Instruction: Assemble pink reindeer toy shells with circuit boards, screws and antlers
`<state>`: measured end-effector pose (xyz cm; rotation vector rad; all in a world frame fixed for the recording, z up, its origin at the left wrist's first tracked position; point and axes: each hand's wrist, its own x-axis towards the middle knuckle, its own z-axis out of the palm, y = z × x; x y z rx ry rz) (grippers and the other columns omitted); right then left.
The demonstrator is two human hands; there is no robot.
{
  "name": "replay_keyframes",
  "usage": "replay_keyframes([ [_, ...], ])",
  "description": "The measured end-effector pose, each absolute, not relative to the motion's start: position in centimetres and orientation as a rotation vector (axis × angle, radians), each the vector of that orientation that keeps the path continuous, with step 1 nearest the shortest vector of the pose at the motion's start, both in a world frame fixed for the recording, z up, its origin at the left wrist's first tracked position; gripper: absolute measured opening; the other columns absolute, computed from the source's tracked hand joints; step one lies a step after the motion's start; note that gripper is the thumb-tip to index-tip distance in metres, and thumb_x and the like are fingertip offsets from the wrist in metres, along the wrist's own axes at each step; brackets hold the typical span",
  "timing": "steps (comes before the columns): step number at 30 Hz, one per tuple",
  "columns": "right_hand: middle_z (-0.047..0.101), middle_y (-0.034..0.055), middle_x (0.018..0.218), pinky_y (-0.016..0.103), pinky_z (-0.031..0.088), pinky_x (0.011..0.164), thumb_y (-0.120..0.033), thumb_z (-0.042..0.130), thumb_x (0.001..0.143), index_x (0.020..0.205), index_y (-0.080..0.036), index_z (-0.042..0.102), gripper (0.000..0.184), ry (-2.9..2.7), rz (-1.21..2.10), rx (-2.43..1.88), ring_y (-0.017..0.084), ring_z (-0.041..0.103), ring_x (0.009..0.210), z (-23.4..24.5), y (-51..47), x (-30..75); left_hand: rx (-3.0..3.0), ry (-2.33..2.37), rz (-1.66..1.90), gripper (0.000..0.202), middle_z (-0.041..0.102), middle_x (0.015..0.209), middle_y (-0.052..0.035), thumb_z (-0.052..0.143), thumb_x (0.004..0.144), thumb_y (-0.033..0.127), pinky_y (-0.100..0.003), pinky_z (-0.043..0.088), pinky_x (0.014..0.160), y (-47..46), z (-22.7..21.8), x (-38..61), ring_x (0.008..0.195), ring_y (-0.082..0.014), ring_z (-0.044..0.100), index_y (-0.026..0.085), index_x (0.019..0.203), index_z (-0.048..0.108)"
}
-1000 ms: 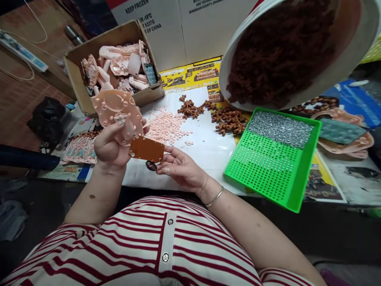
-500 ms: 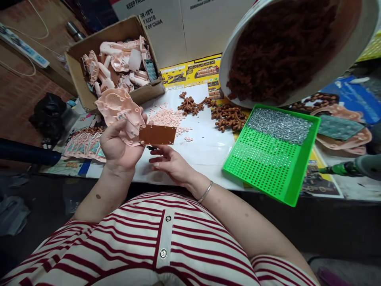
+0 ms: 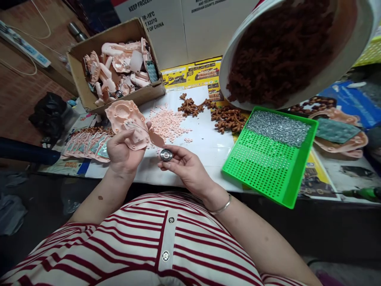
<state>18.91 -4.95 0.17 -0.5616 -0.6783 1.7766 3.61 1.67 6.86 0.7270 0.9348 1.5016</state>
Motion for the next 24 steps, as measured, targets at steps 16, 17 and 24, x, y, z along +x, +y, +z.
replay_keyframes([
  [16,0.065,-0.0038,0.072,0.024,0.047,0.057,-0.022,0.064,0.088,0.113,-0.021,0.058,0.025,-1.573,0.788,-1.182,0.011,0.059,0.060,3.9,-4.7,20.5,0.894,0.831,0.797,0.043,0.071,0.087,-0.0034,0.073,0.061,0.011,-0.030,0.048,0.075,-3.9,4.1,4.2,0.082,-0.0194,0.065,0.017,0.103,0.070],
  [17,0.066,-0.0028,0.073,0.024,0.047,0.057,-0.022,0.062,0.091,0.111,-0.021,0.059,0.020,-1.629,0.689,-1.178,0.011,0.059,0.060,3.7,-4.8,20.4,0.890,0.833,0.789,0.040,0.070,0.084,-0.0026,0.073,0.060,0.011,-0.029,0.046,0.071,-3.9,4.1,4.1,0.077,-0.0176,0.062,0.017,0.099,0.070],
  [24,0.071,0.0061,0.084,0.028,0.044,0.057,-0.028,0.056,0.100,0.119,-0.019,0.067,0.024,-1.871,-0.148,-1.181,0.014,0.061,0.069,2.4,-5.1,20.3,0.841,0.838,0.792,0.040,0.067,0.082,-0.0012,0.074,0.058,0.011,-0.028,0.046,0.073,-4.1,3.6,3.7,0.076,-0.0160,0.059,0.017,0.098,0.067],
])
